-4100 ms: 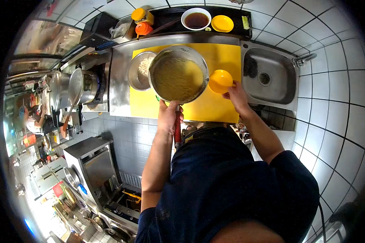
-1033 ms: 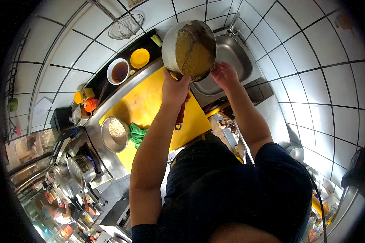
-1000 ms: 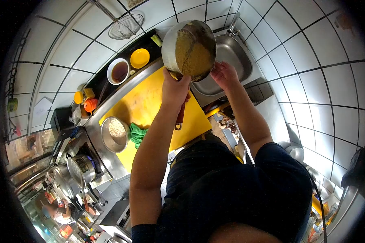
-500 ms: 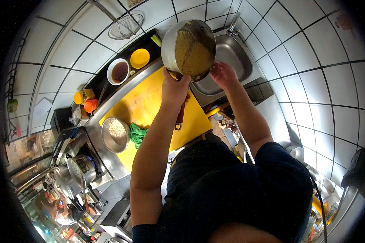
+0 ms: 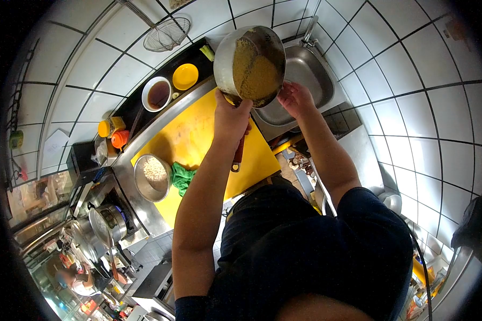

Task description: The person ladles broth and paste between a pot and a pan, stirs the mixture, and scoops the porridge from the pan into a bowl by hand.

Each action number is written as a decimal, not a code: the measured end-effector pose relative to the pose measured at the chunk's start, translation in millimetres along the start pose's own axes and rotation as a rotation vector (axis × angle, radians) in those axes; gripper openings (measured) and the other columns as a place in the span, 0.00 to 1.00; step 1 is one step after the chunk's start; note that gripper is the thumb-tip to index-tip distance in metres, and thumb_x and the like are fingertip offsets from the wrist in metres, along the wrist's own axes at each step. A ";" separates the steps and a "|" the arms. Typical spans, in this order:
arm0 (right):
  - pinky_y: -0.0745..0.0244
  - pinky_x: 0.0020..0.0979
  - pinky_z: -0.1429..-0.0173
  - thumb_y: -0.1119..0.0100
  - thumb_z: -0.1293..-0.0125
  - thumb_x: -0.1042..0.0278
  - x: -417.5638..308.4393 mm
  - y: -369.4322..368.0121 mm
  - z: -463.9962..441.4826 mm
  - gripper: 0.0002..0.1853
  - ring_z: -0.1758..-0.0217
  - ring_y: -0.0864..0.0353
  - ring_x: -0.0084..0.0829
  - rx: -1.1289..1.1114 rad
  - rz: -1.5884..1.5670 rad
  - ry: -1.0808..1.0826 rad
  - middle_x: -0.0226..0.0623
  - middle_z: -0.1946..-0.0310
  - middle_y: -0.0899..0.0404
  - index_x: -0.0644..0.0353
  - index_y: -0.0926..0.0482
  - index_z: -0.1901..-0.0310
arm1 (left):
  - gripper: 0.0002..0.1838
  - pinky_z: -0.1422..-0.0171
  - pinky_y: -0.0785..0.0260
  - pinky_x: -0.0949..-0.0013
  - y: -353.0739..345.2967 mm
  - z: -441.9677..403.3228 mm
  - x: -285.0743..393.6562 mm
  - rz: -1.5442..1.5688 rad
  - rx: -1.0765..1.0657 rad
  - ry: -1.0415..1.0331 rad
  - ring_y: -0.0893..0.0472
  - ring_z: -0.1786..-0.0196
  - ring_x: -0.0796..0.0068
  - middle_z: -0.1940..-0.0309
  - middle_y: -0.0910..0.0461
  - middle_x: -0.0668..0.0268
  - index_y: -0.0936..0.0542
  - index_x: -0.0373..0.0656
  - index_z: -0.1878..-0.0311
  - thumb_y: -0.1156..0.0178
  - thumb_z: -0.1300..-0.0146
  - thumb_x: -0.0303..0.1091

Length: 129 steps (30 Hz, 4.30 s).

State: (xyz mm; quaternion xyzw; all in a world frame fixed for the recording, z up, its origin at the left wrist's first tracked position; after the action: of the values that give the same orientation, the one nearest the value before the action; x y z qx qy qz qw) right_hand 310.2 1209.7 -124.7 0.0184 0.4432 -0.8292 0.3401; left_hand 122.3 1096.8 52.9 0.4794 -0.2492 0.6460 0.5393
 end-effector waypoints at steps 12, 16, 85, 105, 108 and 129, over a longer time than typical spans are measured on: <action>0.15 0.42 0.57 0.58 0.26 0.74 1.8 -1.7 0.6 0.10 0.63 0.17 0.43 0.043 0.002 -0.004 0.50 0.63 0.21 0.72 0.27 0.59 | 0.30 0.83 0.32 0.68 0.7 -0.6 -1.1 -0.028 0.012 -0.013 0.25 0.85 0.72 0.81 0.25 0.63 0.41 0.41 0.38 0.38 0.39 0.34; 0.15 0.41 0.58 0.57 0.27 0.74 1.2 -2.9 5.2 0.10 0.64 0.18 0.41 0.099 0.026 -0.002 0.49 0.64 0.21 0.73 0.26 0.58 | 0.32 0.82 0.31 0.68 0.6 0.5 0.3 -0.037 0.012 -0.024 0.24 0.85 0.72 0.80 0.24 0.62 0.42 0.40 0.36 0.38 0.39 0.34; 0.20 0.48 0.42 0.60 0.24 0.69 9.8 12.1 -4.9 0.12 0.51 0.20 0.48 0.085 0.040 -0.032 0.50 0.54 0.23 0.70 0.30 0.51 | 0.39 0.53 0.22 0.58 0.7 2.2 3.8 -0.185 0.052 -0.149 0.14 0.59 0.50 0.59 0.16 0.45 0.43 0.38 0.31 0.37 0.44 0.36; 0.25 0.44 0.42 0.54 0.25 0.67 11.7 30.3 -34.1 0.19 0.46 0.22 0.43 -0.211 0.390 -0.063 0.51 0.46 0.23 0.73 0.28 0.40 | 0.30 0.80 0.30 0.67 5.1 6.1 -29.5 0.107 0.026 0.025 0.23 0.80 0.71 0.73 0.23 0.60 0.42 0.43 0.35 0.38 0.34 0.35; 0.27 0.46 0.38 0.55 0.23 0.65 12.5 31.2 -25.0 0.20 0.41 0.25 0.43 -0.250 0.062 -0.155 0.46 0.41 0.25 0.68 0.29 0.37 | 0.24 0.79 0.28 0.66 22.7 34.0 -24.6 0.201 -0.023 0.045 0.23 0.79 0.69 0.71 0.22 0.58 0.38 0.41 0.40 0.39 0.31 0.39; 0.28 0.48 0.39 0.56 0.23 0.53 198.5 40.4 -26.6 0.18 0.52 0.22 0.42 0.130 -1.286 -1.639 0.42 0.58 0.21 0.63 0.26 0.56 | 0.28 0.85 0.35 0.69 140.3 164.1 -86.1 0.657 0.324 0.180 0.30 0.87 0.73 0.78 0.30 0.63 0.42 0.44 0.35 0.44 0.35 0.32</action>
State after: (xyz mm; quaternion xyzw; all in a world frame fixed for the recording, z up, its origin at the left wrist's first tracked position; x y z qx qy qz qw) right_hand 174.0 1105.7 -235.9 -0.7712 -0.0427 -0.6345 0.0293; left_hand 45.0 878.5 72.0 0.3942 -0.2357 0.8552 0.2403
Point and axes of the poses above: each hand's wrist, its own z-axis away from the middle knuckle, its own y-axis out of the back of the hand, x = y × z, the point moved 6 cm from there along -z, towards the middle knuckle
